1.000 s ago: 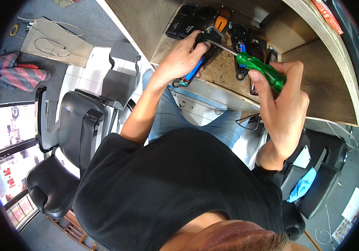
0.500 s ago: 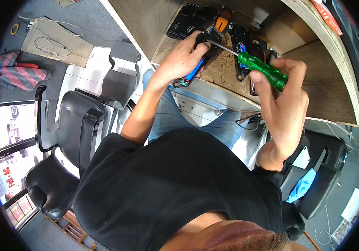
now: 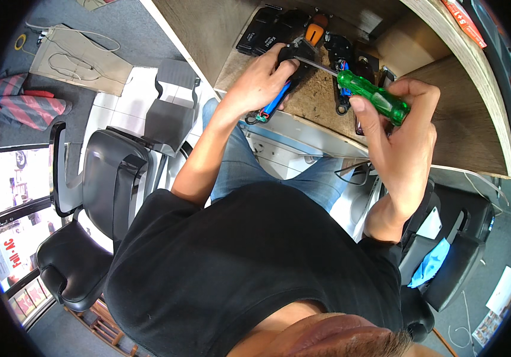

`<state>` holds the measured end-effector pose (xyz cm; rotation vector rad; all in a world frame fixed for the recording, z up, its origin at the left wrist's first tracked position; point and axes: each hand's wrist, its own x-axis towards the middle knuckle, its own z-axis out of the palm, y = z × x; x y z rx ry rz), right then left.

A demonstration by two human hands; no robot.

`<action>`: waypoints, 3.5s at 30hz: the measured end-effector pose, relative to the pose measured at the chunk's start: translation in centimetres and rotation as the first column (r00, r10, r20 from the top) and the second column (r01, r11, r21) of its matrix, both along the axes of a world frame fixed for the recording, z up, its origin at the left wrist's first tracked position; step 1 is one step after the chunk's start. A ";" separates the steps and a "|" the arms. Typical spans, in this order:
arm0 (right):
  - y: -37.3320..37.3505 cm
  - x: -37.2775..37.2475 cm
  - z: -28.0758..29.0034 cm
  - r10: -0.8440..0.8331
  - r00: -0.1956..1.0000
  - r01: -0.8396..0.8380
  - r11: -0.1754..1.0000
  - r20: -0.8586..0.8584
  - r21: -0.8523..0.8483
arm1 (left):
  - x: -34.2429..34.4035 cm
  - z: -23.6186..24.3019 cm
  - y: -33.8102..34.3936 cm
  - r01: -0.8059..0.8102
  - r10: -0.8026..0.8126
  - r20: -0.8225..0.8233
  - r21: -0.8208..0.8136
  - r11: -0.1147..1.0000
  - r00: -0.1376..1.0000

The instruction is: The person uses a screwdriver to tighten screws on the internal motor and casing of a pair of hair clippers.

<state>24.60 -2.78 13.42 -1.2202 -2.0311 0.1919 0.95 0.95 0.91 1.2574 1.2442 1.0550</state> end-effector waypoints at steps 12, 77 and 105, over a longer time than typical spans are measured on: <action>0.5 0.5 0.5 -0.109 0.979 0.110 0.994 0.169 0.002 | 0.1 0.1 -0.1 0.019 -0.018 -0.023 0.072 0.997 1.000; -1.8 0.2 -12.5 -0.085 0.151 -0.975 0.150 -0.985 -0.162 | 0.7 0.5 -0.4 -0.075 0.083 0.205 -0.046 0.996 0.975; 1.6 -0.1 -8.7 0.079 0.987 -0.135 0.888 -0.143 -0.439 | 0.3 0.1 -0.4 -0.093 0.093 0.271 -0.012 0.996 0.958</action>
